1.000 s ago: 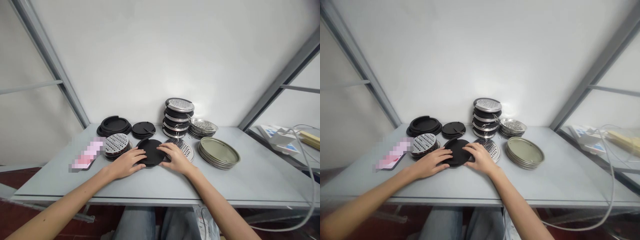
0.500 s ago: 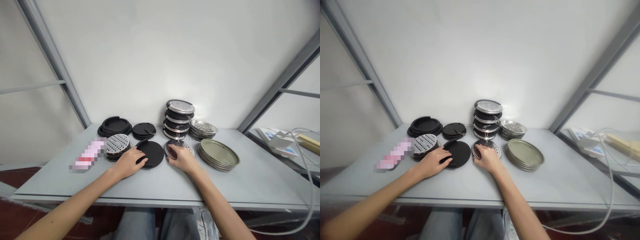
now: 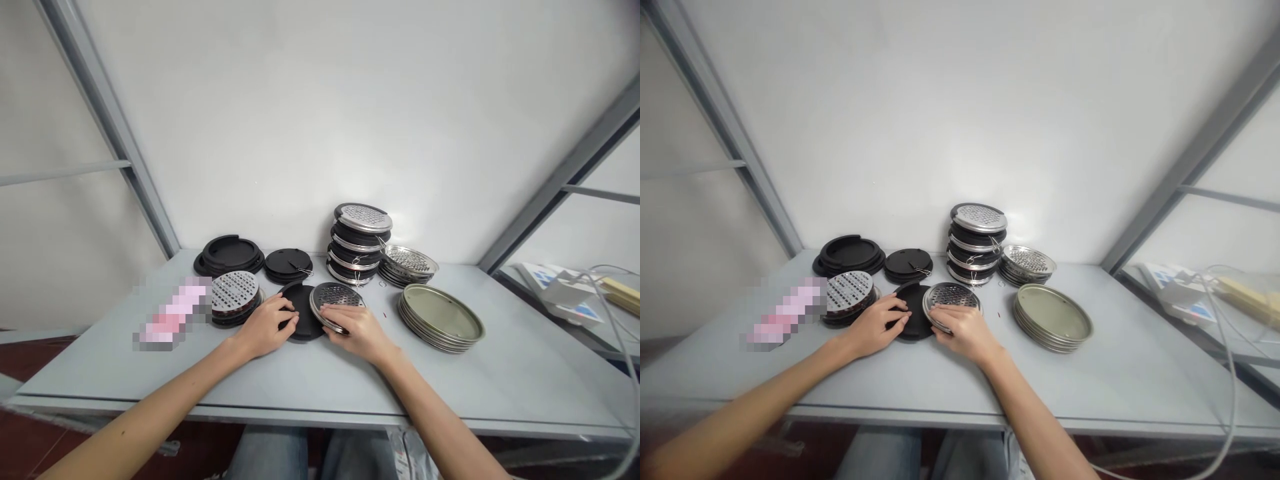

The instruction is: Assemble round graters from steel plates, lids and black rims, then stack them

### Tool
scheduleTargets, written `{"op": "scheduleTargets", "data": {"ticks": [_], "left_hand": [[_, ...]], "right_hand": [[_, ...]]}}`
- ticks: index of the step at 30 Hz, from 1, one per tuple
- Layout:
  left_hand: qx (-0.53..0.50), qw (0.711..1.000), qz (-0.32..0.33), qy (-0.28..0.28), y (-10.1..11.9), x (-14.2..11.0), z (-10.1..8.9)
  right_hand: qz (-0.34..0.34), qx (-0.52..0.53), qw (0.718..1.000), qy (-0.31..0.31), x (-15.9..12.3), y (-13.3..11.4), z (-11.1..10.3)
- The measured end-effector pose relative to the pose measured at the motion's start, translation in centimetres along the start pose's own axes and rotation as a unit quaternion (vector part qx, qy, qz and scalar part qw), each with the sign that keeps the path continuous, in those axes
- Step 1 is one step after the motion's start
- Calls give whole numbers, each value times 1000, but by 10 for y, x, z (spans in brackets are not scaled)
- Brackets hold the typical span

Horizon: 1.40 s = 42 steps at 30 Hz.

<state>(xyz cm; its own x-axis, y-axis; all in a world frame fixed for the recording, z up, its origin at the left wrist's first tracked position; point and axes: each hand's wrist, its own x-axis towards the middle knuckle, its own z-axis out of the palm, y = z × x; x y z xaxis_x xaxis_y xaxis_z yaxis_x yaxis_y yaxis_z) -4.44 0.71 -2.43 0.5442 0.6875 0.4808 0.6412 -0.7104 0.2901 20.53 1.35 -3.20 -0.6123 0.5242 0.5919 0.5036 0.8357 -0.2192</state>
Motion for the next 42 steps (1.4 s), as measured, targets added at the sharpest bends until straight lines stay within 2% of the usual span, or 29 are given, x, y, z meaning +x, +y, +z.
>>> {"op": "scheduleTargets", "data": {"ticks": [3,7,9,11,13,16,18,21,25,30,32,42], "left_hand": [[-25,1000,2,19,-4,8,8],[-46,996,-31,70,-6,12,15],[-35,997,-27,66,-7,12,16],[-9,999,-7,47,-8,12,17],[11,1000,12,25,-9,15,19],[4,999,27,18,-12,23,24],[-13,999,24,39,-12,29,28],[-16,998,14,65,-8,32,28],[10,999,-4,33,-3,25,21],[-10,993,-117,-3,-2,18,18],[-36,989,-143,-25,-1,18,18],[-85,988,-108,-63,-2,20,13]], "right_hand": [[-9,21,1000,-12,1,1,0],[10,62,997,-49,3,-1,-4],[18,81,995,-57,4,-2,-6],[21,88,995,-45,5,-3,-6],[38,77,996,13,6,-1,-4],[108,26,985,133,7,4,2],[170,-15,971,170,7,9,5],[266,-55,947,172,6,16,7],[342,-46,930,125,5,18,5],[349,-15,931,105,6,14,2],[344,-2,933,106,7,15,2],[320,21,942,98,6,14,3]]}}
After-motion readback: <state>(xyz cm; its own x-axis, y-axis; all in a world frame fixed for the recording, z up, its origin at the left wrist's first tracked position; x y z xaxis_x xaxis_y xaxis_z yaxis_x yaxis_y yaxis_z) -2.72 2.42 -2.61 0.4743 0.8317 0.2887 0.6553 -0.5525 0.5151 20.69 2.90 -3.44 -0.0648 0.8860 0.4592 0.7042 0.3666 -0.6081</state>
